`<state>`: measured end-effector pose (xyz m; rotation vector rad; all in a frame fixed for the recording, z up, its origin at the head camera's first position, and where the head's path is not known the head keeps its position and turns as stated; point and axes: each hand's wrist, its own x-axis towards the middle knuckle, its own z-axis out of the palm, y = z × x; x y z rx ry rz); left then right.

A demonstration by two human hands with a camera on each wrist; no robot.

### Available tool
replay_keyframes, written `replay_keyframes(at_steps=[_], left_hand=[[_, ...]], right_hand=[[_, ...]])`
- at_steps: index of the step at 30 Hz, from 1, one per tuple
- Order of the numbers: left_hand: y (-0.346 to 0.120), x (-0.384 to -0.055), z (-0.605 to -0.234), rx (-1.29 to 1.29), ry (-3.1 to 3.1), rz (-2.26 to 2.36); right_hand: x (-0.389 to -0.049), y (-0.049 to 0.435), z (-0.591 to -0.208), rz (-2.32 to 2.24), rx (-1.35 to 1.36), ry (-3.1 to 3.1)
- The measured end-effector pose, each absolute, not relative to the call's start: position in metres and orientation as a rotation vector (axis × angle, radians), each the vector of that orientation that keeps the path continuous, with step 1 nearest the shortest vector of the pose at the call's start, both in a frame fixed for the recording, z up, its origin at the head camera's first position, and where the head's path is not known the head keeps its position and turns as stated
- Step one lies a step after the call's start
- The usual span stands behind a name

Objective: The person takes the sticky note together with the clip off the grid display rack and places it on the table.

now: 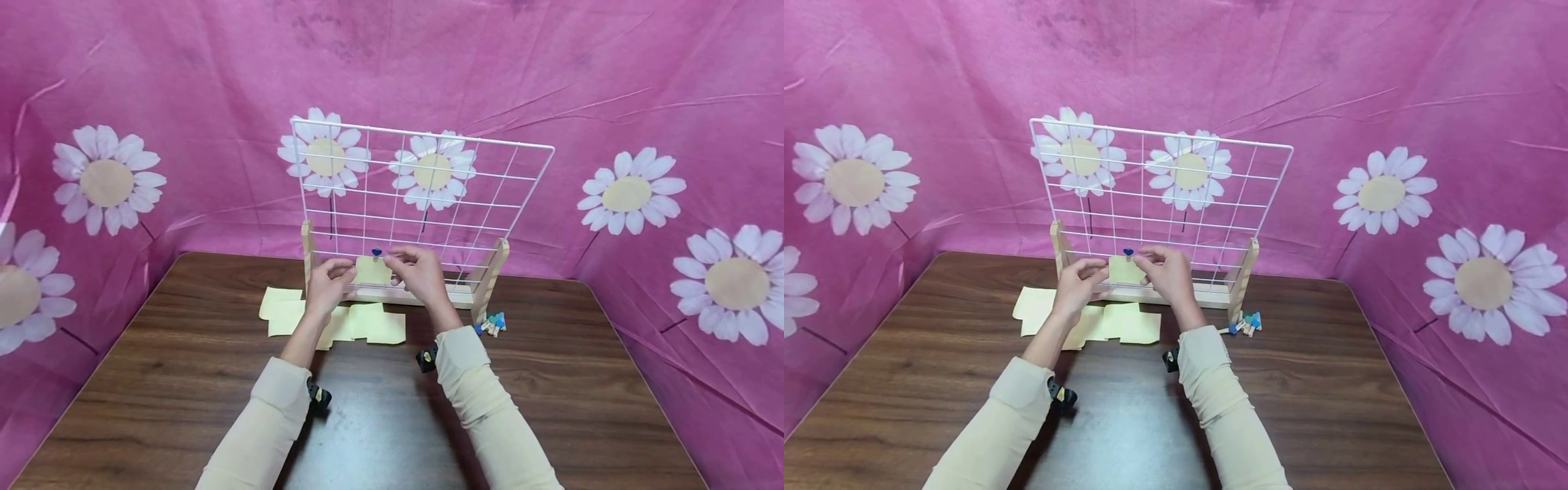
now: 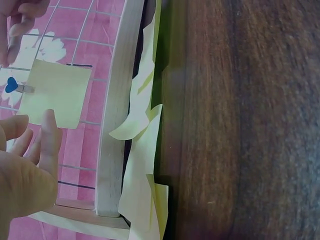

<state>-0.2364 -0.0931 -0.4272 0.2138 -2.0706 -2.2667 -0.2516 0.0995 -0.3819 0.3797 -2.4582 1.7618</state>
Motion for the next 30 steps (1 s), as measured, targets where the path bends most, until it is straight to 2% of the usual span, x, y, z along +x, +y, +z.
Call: replay_keyframes(at_steps=[30], left_hand=[[-0.089,-0.242,-0.430,0.217,-2.178,-2.196]], right_hand=[[-0.252,0.071,-0.377,1.586,0.430,-2.514]])
